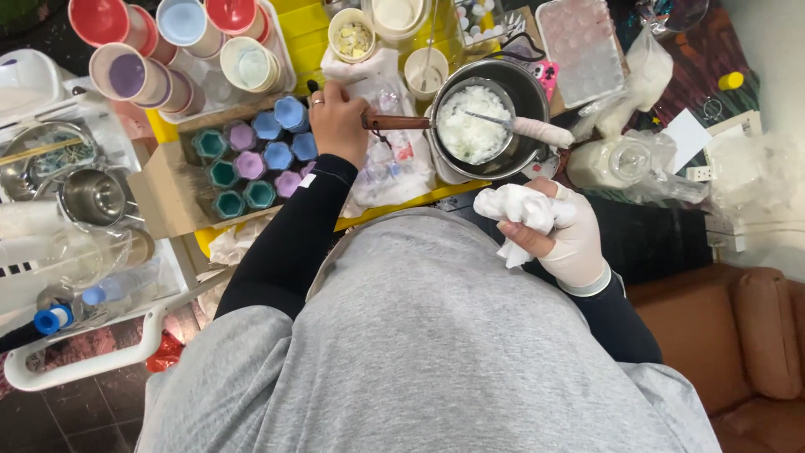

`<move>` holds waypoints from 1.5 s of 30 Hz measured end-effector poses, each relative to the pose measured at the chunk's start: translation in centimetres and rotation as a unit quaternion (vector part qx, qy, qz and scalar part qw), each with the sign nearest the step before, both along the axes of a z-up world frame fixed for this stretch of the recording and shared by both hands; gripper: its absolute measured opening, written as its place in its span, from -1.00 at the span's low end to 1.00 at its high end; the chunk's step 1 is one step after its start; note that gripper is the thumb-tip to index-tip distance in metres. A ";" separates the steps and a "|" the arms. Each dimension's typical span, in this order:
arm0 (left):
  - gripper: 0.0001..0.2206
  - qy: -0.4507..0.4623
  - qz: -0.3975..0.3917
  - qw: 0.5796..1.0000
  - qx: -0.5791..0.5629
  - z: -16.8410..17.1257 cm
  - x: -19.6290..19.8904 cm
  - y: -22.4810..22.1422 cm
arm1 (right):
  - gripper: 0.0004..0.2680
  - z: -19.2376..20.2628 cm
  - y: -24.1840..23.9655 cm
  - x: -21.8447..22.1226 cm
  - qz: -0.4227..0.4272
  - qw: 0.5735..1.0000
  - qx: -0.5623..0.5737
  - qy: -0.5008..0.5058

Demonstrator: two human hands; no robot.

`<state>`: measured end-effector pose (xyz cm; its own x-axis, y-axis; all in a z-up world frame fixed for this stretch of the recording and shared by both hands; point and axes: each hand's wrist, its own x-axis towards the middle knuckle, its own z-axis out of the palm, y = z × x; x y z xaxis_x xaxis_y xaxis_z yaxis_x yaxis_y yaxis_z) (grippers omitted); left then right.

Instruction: Cleaning a small glass container with a cloth and placing decorative elements inside for candle making.

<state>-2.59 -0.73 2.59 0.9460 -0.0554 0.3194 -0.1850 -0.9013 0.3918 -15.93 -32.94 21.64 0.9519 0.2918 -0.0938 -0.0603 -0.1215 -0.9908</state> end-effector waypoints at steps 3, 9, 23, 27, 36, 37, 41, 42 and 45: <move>-0.95 -0.016 -0.004 1.000 -0.011 0.2 0.0 -0.1 | -0.87 0.4 0.1 0.1 0.000 1.000 -0.021 -0.006; -0.96 0.023 -0.022 1.000 -0.001 -0.3 0.3 -0.1 | -0.86 0.9 0.3 0.6 0.001 1.000 -0.031 -0.005; -0.68 0.069 -0.053 0.994 0.069 0.2 2.3 -3.3 | -0.87 0.5 -0.3 0.8 0.015 0.999 -0.041 -0.022; -0.58 0.035 -0.062 0.997 0.043 1.1 1.3 -2.7 | -0.88 0.0 -0.5 0.8 0.012 0.999 0.003 0.035; -0.59 -0.005 -0.010 0.973 -0.230 8.9 -5.5 0.5 | -0.87 -1.9 1.0 1.9 0.059 0.998 0.017 -0.003; -0.59 -0.006 -0.007 0.973 -0.229 10.0 -6.5 0.9 | -0.87 -0.8 2.0 2.5 0.062 0.998 0.018 -0.004; -0.61 -0.080 0.025 0.956 -0.281 13.9 -10.7 1.6 | -0.83 0.5 4.6 3.9 0.156 0.983 0.075 0.062; -0.62 -0.108 0.025 0.930 -0.351 14.8 -11.5 1.6 | -0.87 0.0 5.0 4.1 0.189 0.976 0.098 0.041; -0.58 -0.111 0.028 0.959 -0.260 17.2 -13.1 1.4 | -0.77 -1.0 7.1 5.0 0.205 0.977 0.054 -0.036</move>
<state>-15.69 0.62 19.80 0.8484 0.2147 0.4839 -0.2733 -0.6052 0.7477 -10.90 -25.87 20.65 0.7566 0.6535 0.0213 0.0412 -0.0151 -0.9990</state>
